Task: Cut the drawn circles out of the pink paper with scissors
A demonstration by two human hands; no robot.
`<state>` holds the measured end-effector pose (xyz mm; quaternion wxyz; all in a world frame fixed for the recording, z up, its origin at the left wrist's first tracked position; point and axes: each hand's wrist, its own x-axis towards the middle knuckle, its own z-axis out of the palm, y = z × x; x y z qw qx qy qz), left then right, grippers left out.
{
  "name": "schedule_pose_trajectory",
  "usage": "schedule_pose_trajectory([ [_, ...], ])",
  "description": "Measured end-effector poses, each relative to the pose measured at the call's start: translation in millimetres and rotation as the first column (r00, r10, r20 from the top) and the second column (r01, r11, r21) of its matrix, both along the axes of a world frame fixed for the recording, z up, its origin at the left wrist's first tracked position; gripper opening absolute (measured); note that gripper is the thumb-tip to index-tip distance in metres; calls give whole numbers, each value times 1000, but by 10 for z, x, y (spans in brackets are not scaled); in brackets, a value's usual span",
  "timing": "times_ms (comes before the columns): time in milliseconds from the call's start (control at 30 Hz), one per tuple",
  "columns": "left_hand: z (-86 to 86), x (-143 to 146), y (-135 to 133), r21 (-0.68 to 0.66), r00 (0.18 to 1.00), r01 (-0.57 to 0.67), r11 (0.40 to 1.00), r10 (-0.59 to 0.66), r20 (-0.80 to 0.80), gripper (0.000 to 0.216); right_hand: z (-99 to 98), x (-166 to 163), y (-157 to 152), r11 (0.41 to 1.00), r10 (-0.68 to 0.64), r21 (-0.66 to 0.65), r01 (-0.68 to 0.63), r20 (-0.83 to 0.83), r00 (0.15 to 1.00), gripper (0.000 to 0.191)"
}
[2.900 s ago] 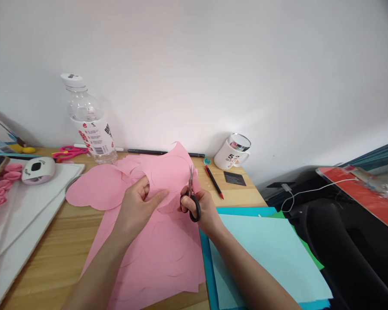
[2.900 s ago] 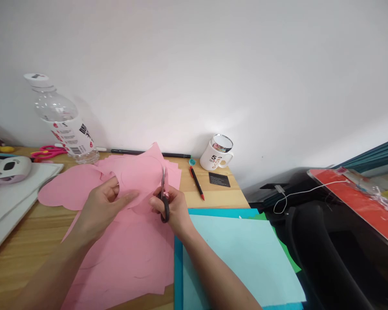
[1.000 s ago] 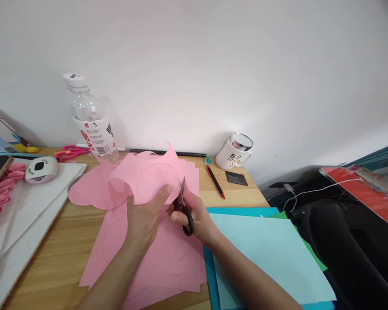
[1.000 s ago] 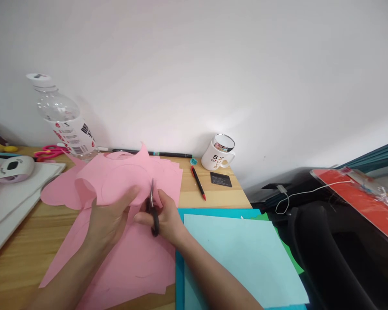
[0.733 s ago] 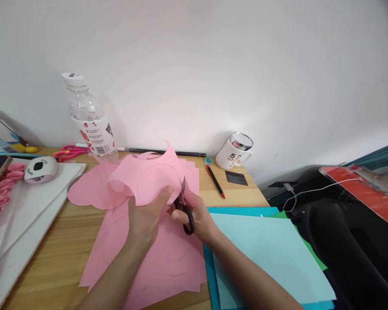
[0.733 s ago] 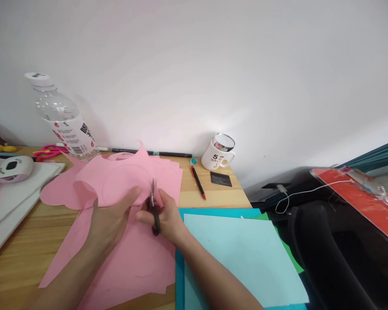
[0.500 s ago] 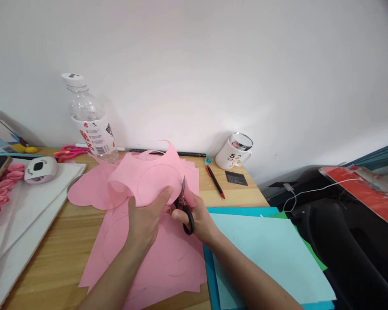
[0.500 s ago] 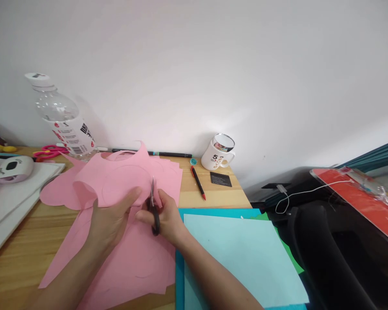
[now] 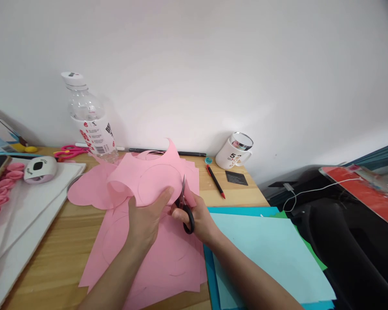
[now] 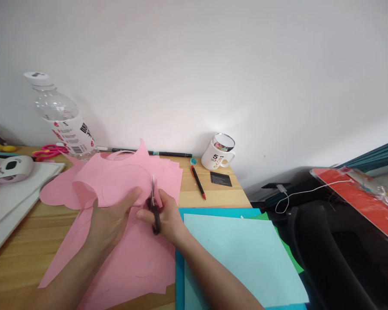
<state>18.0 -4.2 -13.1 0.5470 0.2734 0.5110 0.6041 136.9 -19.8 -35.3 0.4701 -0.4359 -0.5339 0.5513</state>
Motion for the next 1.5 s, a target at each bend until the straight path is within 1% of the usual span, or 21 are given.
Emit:
schedule_pose_trajectory([
  [233, 20, -2, -13, 14, 1000, 0, 1000, -1, 27, 39, -9, 6, -1, 1000, 0, 7, 0, 2, 1000, 39],
  [433, 30, -3, -11, -23, 1000, -6, 1000, 6, 14, 42, 13, -3, -3, 1000, -5, 3, 5, 17, 1000, 38],
  [600, 16, -17, 0, -7, 999, 23, 1000, -23, 36, 40, 29, -8, -8, 1000, -2, 11, 2, 9, 1000, 35],
  [800, 45, -30, 7, 42, 997, 32, 999, -35, 70, 44, 25, -14, -2, 1000, 0, -5, 0, -2, 1000, 30],
  [967, 34, -38, 11, 83, 993, 46, 996, -54, 100, 42, 38, -27, -4, 1000, -3, -21, 3, -3, 1000, 28],
  [1033, 37, -39, 13, 72, 991, 53, 996, -62, 118, 39, 36, -29, -6, 1000, 5, -10, -5, -8, 1000, 28],
  [1133, 49, -38, 17, 31, 991, 34, 999, -37, 128, 38, 28, -24, -7, 1000, 19, 8, -19, -19, 1000, 29],
  [1233, 54, -35, 20, 42, 993, 6, 999, -11, 115, 37, 36, -22, -8, 1000, 18, 12, -18, -27, 999, 27],
  [1400, 47, -28, 16, 21, 994, -17, 1000, 15, 111, 41, 65, -50, -13, 999, -26, -30, 25, -30, 999, 20],
  [1500, 51, -32, 21, 18, 994, -34, 999, 32, 104, 40, 51, -54, -13, 997, -45, -66, 43, -31, 999, 20],
])
